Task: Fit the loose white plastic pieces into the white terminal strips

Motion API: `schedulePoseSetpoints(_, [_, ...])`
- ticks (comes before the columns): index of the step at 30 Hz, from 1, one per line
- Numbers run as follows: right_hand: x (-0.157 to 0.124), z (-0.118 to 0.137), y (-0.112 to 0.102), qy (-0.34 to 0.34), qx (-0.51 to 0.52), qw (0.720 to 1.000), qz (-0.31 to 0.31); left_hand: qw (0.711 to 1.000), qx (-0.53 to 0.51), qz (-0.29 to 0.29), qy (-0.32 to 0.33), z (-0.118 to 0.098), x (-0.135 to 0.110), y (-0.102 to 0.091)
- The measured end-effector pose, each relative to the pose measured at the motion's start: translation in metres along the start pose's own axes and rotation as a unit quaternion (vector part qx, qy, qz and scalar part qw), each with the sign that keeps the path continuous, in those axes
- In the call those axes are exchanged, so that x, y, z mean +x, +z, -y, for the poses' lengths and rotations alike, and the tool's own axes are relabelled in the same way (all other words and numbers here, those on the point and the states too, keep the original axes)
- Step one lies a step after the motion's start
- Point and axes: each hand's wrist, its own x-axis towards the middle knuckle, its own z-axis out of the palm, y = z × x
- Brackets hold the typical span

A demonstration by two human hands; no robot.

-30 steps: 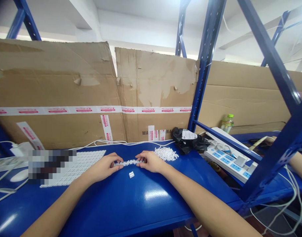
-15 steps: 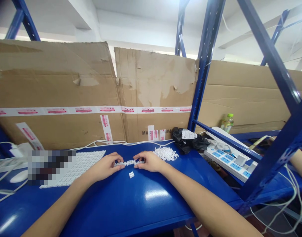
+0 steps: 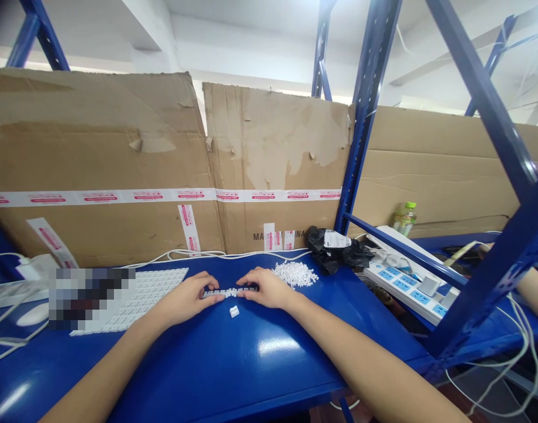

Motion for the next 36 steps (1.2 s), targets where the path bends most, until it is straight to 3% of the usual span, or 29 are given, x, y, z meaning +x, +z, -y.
schedulePoseSetpoints(3, [-0.003,0.015,-0.003,-0.068,-0.015,0.998,0.001,0.999,-0.007,-0.043,0.002,0.004,0.001,0.000])
schedulePoseSetpoints(8, [-0.008,0.029,0.008,-0.123,0.041,0.989,0.071,0.986,-0.056,-0.158,-0.007,-0.002,0.005,0.005])
schedulePoseSetpoints(10, [-0.008,0.029,0.010,-0.113,0.053,0.991,0.056,0.979,-0.144,-0.143,-0.001,-0.009,0.006,0.009])
schedulePoseSetpoints(12, [-0.008,0.028,0.008,-0.095,0.055,0.994,0.003,0.962,-0.260,-0.086,0.003,-0.017,0.006,0.014])
schedulePoseSetpoints(15, [-0.009,0.024,0.004,-0.060,0.071,0.992,-0.082,0.908,-0.418,0.007,-0.011,-0.030,0.005,0.020])
schedulePoseSetpoints(18, [-0.010,0.021,0.002,-0.046,0.107,0.986,-0.117,0.855,-0.517,0.028,-0.033,-0.038,0.002,0.024])
schedulePoseSetpoints(24, [-0.009,0.023,0.004,-0.060,0.098,0.985,-0.131,0.819,-0.570,-0.001,-0.070,-0.041,0.001,0.028])
schedulePoseSetpoints(28, [-0.009,0.025,0.002,-0.041,0.108,0.985,-0.131,0.816,-0.572,-0.001,-0.078,-0.041,0.002,0.028])
schedulePoseSetpoints(36, [-0.009,0.024,0.002,0.047,0.227,0.967,-0.108,0.811,-0.578,0.005,-0.083,-0.043,0.000,0.025])
